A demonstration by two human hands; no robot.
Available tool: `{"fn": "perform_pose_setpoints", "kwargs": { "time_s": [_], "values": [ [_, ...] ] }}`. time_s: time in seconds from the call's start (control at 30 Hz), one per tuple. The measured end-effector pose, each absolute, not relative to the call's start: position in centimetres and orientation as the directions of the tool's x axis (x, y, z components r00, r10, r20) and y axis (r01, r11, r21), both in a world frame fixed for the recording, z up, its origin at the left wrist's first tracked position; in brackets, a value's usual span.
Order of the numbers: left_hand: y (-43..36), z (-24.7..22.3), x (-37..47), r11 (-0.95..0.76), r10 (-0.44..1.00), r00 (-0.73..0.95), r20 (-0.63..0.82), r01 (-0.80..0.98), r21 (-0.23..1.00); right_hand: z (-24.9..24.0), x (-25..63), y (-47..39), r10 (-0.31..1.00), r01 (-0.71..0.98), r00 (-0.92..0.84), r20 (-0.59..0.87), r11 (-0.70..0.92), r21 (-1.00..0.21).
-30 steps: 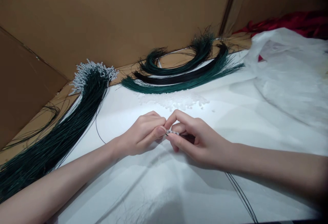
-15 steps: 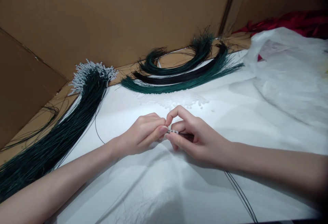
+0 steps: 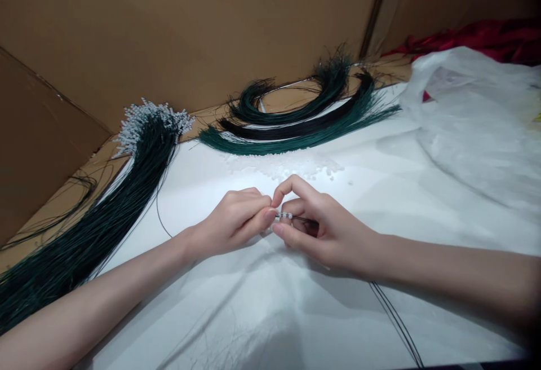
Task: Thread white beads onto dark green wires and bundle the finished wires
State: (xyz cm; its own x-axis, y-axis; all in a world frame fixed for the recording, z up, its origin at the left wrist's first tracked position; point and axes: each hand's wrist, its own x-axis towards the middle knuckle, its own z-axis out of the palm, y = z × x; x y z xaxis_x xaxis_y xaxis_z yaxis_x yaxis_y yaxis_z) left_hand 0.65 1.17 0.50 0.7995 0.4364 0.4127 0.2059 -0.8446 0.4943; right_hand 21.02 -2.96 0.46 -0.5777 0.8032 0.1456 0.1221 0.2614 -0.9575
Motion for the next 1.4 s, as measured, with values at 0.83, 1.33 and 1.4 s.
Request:
{"fn": "perform_pose_setpoints", "kwargs": {
  "time_s": [0.83,1.33,1.4],
  "values": [
    [1.4,0.0,-0.2,-0.485,0.68,0.67,0.296,0.109,0.867,0.4,20.9,-2.5,0.87,-0.052,-0.488,0.069,0.05,-0.997],
    [-2.4,3.0,5.0,0.202,0.573,0.819,-0.004,-0.136,0.97,5.9,20.2,-2.6,0.884,0.041,-0.179,0.432,0.446,-0.894],
    [-2.7,4.1,4.2,0.25,0.581,0.813,-0.047,-0.123,0.96,6.6,20.2,-2.0,0.875,0.01,-0.142,0.462,0.468,-0.884]
  ]
}}
